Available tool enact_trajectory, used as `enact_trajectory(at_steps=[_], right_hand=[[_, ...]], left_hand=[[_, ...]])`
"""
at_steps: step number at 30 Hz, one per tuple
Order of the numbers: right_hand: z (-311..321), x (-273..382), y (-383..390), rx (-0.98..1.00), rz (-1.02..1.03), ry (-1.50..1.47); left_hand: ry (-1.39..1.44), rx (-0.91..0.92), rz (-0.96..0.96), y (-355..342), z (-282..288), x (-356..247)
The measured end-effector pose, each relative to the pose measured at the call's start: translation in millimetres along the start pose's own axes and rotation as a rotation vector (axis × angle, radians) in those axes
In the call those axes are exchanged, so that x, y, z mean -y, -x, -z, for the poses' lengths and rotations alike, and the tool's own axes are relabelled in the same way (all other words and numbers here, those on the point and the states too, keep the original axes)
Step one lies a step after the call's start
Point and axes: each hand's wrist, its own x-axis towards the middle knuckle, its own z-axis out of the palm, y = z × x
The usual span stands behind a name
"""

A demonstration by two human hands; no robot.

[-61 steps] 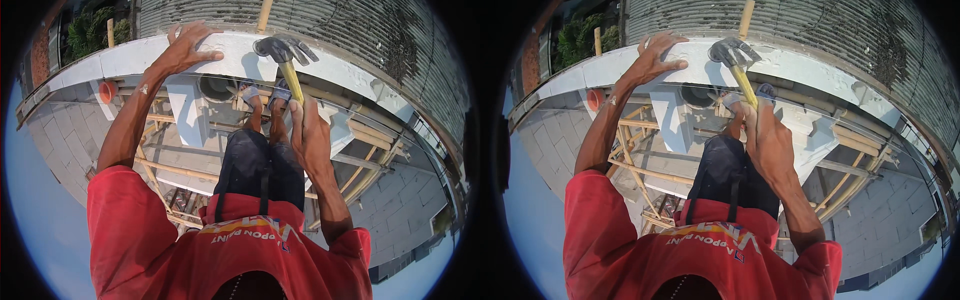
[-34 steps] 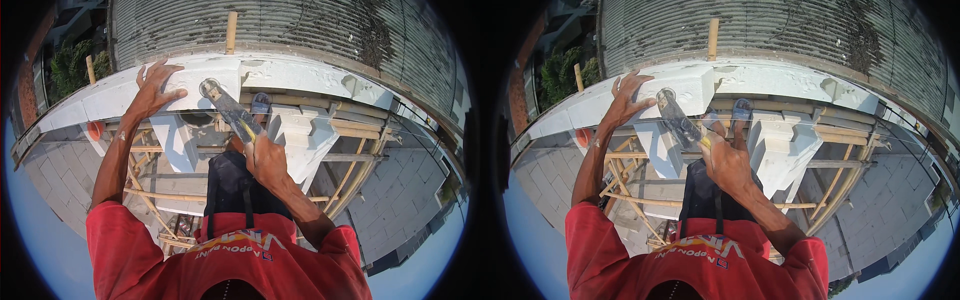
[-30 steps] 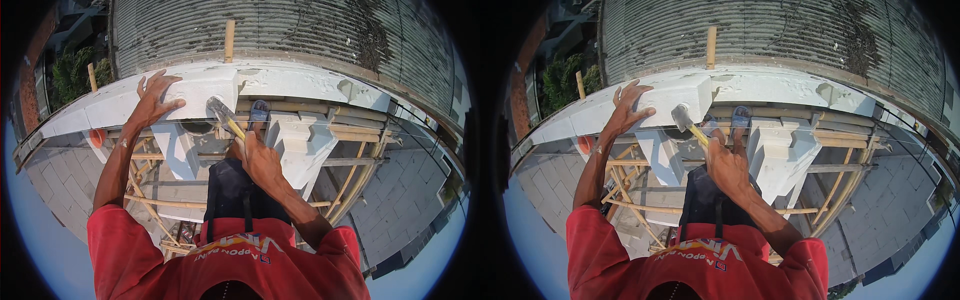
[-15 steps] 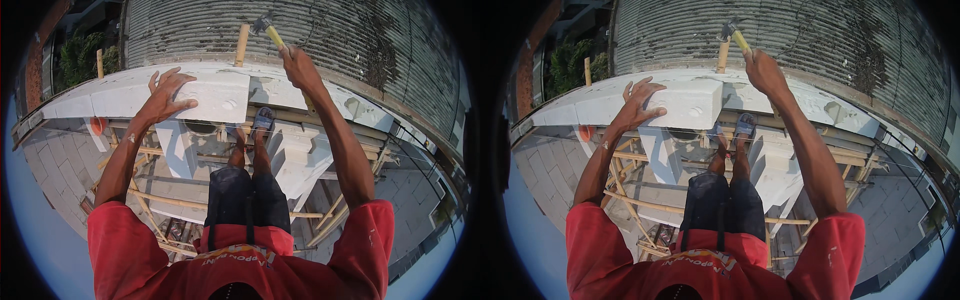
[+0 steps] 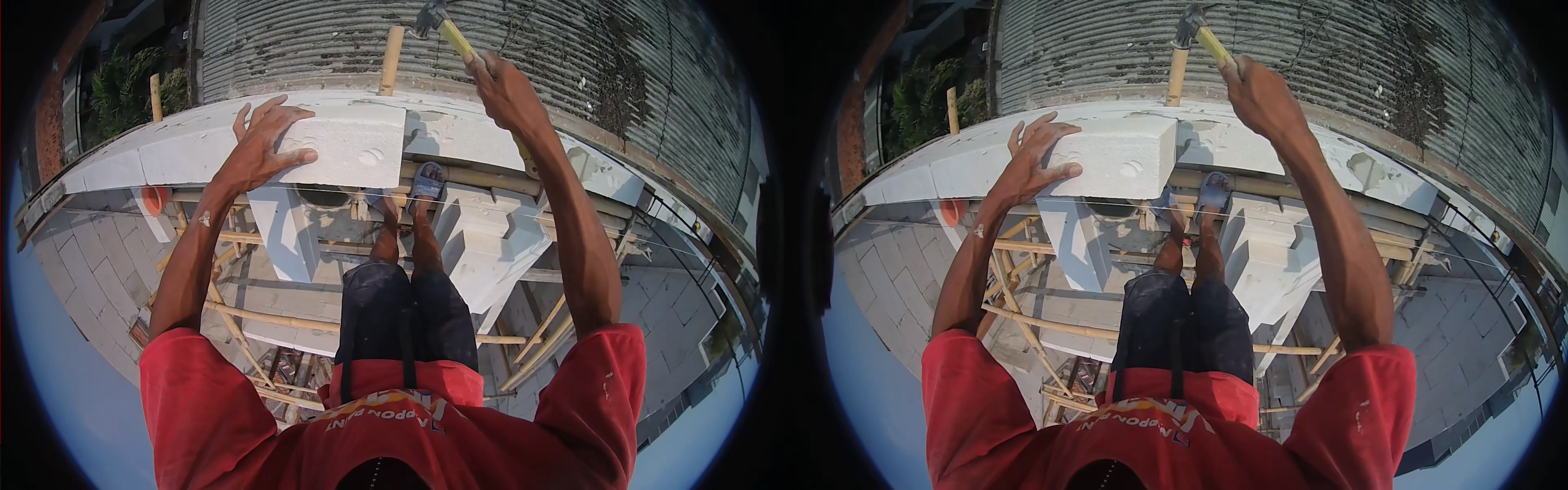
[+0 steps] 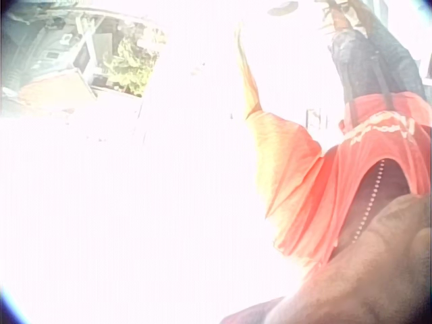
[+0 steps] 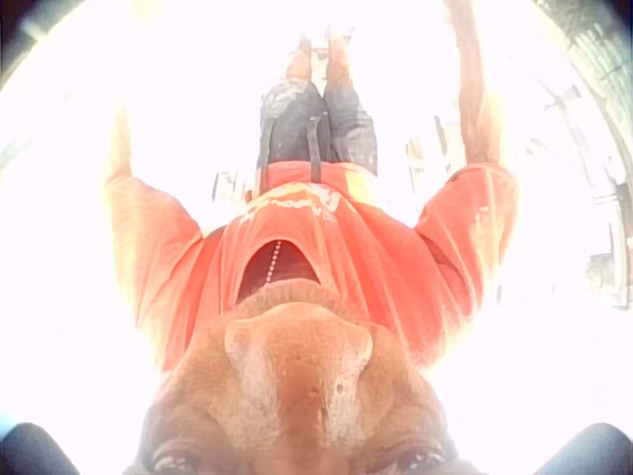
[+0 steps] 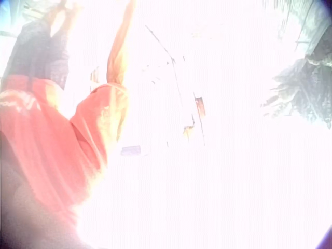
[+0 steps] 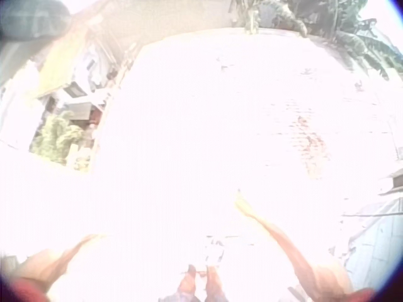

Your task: The person applies mortar from a bucket onto a wall and concrete blocks using a trowel, then positions the blocks onto the wall and secures them by tapping with a hammer.

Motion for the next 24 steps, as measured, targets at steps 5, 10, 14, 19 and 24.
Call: enact_trajectory(at_steps=[5, 10, 14, 19, 24], right_hand=[[16, 61, 105, -0.193, 0.279, -0.068], [-52, 31, 172, -0.196, 0.558, 0.118], [-79, 20, 185, 0.126, 0.322, 0.238], [-92, -1, 252, -0.283, 0.346, -0.163], [-162, -81, 374, -0.571, -0.233, -0.272]], left_hand=[[0.005, -0.001, 0.012, 6, 2, 1], [0.059, 0.02, -0.038, -4, -3, 4], [0.006, 0.062, 0.01, -1, 4, -2], [-0.055, 0.049, -0.006, -5, 14, -7], [0.319, 0.403, 0.246, -43, 44, -8]])
